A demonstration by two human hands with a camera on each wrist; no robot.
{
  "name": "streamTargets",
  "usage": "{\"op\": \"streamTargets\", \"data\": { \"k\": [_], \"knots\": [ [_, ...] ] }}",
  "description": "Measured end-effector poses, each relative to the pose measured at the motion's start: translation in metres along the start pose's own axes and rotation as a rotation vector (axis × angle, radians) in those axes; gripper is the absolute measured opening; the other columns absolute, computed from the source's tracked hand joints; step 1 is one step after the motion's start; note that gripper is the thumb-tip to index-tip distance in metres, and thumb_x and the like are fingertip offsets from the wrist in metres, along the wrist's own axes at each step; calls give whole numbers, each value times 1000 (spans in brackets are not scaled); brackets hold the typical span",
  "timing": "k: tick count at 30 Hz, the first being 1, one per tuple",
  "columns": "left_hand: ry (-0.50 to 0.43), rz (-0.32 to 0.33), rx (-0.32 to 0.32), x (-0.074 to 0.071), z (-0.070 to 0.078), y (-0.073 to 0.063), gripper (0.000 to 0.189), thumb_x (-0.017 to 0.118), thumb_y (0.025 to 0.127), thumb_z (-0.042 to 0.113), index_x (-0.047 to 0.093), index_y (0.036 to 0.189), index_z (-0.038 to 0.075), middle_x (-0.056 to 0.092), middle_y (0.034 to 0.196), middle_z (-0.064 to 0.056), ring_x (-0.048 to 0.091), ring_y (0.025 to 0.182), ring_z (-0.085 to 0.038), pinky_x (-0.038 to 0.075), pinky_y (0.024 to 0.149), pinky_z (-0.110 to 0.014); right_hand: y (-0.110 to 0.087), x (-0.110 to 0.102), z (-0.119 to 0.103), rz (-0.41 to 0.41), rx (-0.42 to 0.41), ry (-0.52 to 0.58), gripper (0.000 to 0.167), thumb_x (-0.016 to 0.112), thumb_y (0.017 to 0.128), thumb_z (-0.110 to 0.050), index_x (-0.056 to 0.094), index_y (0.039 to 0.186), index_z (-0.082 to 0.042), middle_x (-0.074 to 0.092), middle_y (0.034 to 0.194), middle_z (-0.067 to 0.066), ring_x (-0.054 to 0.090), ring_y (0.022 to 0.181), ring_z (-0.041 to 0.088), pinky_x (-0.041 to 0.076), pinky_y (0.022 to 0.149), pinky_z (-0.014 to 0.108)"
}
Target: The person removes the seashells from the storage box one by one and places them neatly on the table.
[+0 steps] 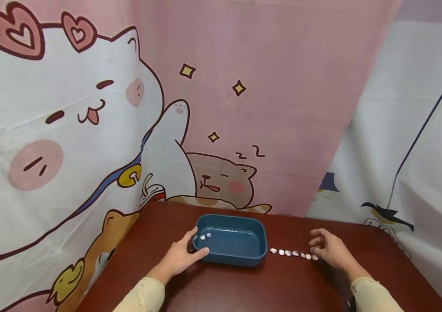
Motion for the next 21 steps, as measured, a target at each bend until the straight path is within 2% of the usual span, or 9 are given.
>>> {"op": "streamTargets", "data": {
  "k": [3, 5, 7, 9, 11, 14, 16, 21],
  "knots": [
    [-3, -2, 20, 0, 0, 0, 96, 76, 91, 64, 36, 168, 21, 59, 156, -19, 67, 132, -40, 53, 105, -67, 14, 1, -45, 66, -96, 22, 41, 78, 95, -7, 62, 133, -1, 79, 104, 5, 72, 92, 14, 57, 76, 27],
    [-8, -2, 28, 0, 0, 0, 96, 76, 92, 63, 36, 168, 20, 60, 155, -19, 68, 130, -38, 53, 105, -66, 28, 16, -88, 67, -193, 50, 33, 78, 96, -8, 66, 127, -4, 80, 104, 6, 74, 94, 16, 58, 80, 29],
    [-11, -1, 28, 0, 1, -1, 96, 76, 92, 62, 36, 168, 20, 61, 154, -19, 68, 130, -38, 53, 106, -65, 41, 44, -134, 9, -299, 70, 27, 77, 97, -8, 69, 123, -7, 81, 106, 7, 76, 97, 18, 60, 84, 33],
    [-15, -3, 21, -1, 1, -2, 96, 76, 92, 63, 36, 168, 20, 60, 155, -19, 66, 132, -40, 52, 107, -66, 53, 81, -175, -98, -369, 51, 25, 77, 98, -10, 71, 122, -8, 80, 111, 9, 77, 102, 22, 62, 88, 39],
    [-15, -8, 14, -1, 2, -1, 96, 74, 92, 65, 36, 168, 21, 58, 157, -19, 63, 135, -43, 51, 108, -68, 65, 118, -204, -194, -372, 8, 26, 77, 98, -10, 72, 124, -7, 79, 117, 10, 76, 108, 26, 62, 94, 45],
    [-18, -19, 13, -1, 2, 0, 96, 72, 92, 68, 35, 168, 22, 55, 160, -18, 60, 139, -45, 49, 109, -69, 81, 165, -229, -250, -330, -66, 33, 79, 97, -10, 72, 128, -4, 77, 124, 13, 74, 115, 31, 60, 99, 53],
    [-24, -25, 20, -1, 2, 1, 96, 72, 92, 69, 35, 168, 22, 54, 161, -19, 59, 141, -45, 49, 109, -68, 90, 185, -238, -241, -273, -77, 37, 80, 96, -9, 71, 132, -3, 76, 127, 15, 73, 118, 33, 58, 101, 55],
    [-42, -25, 29, -3, -2, -1, 95, 72, 93, 66, 35, 169, 21, 55, 160, -19, 60, 141, -42, 50, 110, -65, 101, 212, -249, -182, -201, -99, 42, 81, 95, -9, 70, 135, -5, 77, 123, 14, 73, 116, 33, 57, 102, 55]
  ]
}}
Point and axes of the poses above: each hand's wrist, its own y-axis towards the middle knuckle, its own x-axis out of the palm, z = x × y, the point moved 3 cm from there along y, towards the middle knuckle
